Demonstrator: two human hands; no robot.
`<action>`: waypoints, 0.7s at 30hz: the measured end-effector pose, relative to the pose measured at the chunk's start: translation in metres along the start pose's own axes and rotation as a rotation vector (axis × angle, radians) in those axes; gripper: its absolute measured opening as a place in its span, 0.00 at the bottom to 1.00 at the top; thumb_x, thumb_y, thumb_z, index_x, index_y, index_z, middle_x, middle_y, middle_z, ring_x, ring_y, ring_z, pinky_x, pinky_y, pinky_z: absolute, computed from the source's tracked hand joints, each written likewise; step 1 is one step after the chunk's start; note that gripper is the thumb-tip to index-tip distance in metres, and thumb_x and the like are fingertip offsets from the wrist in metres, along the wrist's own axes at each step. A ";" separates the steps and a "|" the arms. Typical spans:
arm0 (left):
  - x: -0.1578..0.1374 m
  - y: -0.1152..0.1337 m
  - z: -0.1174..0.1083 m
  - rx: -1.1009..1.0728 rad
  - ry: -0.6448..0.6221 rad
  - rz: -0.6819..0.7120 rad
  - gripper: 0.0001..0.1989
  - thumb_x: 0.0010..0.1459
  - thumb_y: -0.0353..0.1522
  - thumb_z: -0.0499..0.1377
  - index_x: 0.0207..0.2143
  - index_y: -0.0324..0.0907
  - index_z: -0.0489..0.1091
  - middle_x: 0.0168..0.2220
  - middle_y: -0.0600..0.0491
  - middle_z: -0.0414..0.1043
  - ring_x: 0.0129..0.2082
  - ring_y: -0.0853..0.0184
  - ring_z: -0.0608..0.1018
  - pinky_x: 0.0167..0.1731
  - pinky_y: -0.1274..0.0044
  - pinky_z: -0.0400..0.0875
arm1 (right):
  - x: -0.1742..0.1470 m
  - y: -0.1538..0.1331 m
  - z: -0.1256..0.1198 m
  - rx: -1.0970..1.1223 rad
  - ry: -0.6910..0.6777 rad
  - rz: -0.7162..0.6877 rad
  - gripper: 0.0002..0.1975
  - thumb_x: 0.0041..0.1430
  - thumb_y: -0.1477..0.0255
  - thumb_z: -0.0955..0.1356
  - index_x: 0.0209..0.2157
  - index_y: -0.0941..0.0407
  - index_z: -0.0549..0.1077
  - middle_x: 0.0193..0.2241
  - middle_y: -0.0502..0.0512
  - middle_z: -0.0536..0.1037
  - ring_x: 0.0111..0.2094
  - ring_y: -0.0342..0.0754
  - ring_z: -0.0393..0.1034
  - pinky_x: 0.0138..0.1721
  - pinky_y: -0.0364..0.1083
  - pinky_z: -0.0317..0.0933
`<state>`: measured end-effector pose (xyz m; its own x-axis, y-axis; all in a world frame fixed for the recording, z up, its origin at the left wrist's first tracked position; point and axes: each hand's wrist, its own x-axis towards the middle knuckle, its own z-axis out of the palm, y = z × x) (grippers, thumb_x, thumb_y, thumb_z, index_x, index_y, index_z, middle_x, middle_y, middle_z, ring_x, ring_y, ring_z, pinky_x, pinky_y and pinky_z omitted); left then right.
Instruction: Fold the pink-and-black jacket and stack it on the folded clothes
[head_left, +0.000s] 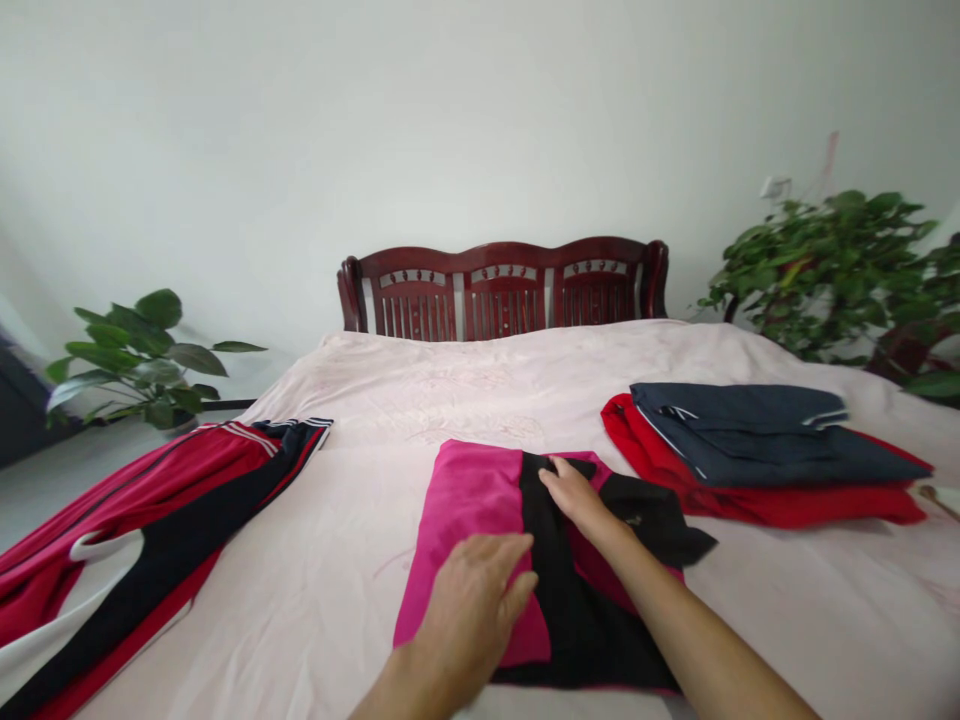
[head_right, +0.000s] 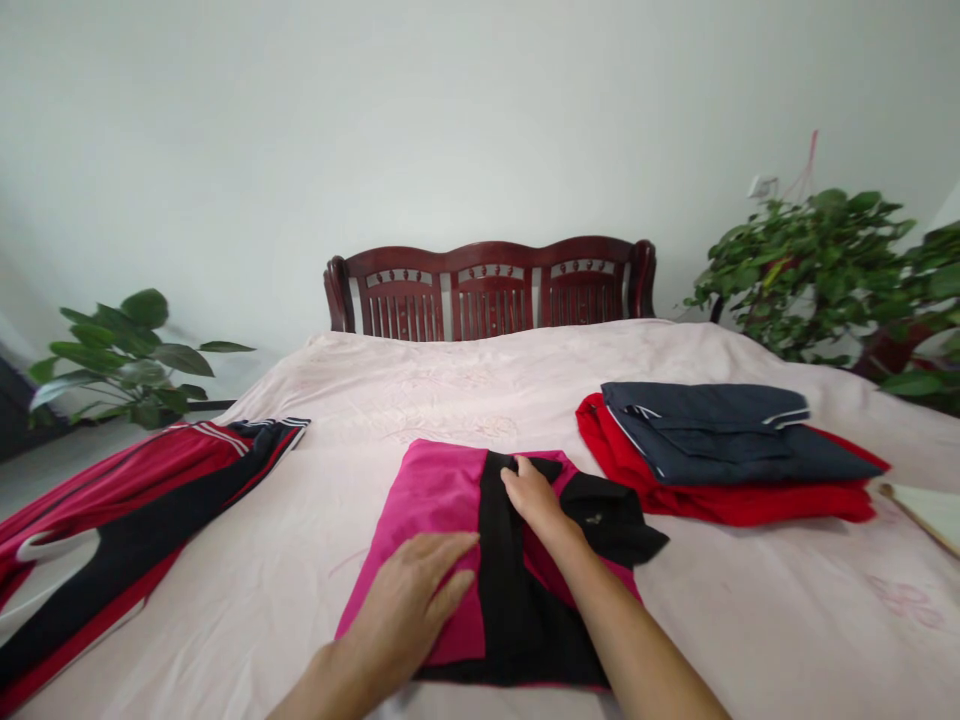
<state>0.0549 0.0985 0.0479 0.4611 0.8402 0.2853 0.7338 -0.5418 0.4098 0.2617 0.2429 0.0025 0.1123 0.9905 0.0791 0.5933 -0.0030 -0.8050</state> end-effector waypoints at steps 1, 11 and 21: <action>0.005 -0.006 -0.007 0.051 0.037 -0.013 0.20 0.67 0.37 0.51 0.58 0.46 0.67 0.57 0.50 0.72 0.58 0.60 0.71 0.59 0.63 0.65 | -0.001 -0.007 -0.003 -0.041 0.034 -0.004 0.24 0.57 0.67 0.62 0.55 0.57 0.69 0.53 0.66 0.74 0.58 0.63 0.64 0.57 0.60 0.56; 0.000 -0.040 0.032 0.357 -0.039 -0.007 0.30 0.65 0.50 0.46 0.66 0.52 0.55 0.68 0.46 0.53 0.68 0.50 0.55 0.63 0.48 0.47 | -0.022 -0.056 0.036 -0.338 -0.195 -0.656 0.26 0.65 0.64 0.60 0.63 0.54 0.63 0.65 0.58 0.61 0.67 0.55 0.48 0.67 0.58 0.35; -0.016 -0.035 0.035 0.388 -0.059 0.016 0.30 0.66 0.45 0.48 0.69 0.56 0.46 0.70 0.46 0.49 0.68 0.47 0.54 0.62 0.46 0.51 | 0.008 -0.027 0.043 -0.483 -0.225 -0.524 0.25 0.66 0.64 0.59 0.63 0.50 0.63 0.65 0.54 0.61 0.67 0.51 0.47 0.67 0.57 0.32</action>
<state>0.0392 0.1050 -0.0014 0.4933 0.8378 0.2339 0.8553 -0.5162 0.0449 0.2122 0.2565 -0.0004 -0.4165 0.8828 0.2173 0.8143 0.4686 -0.3427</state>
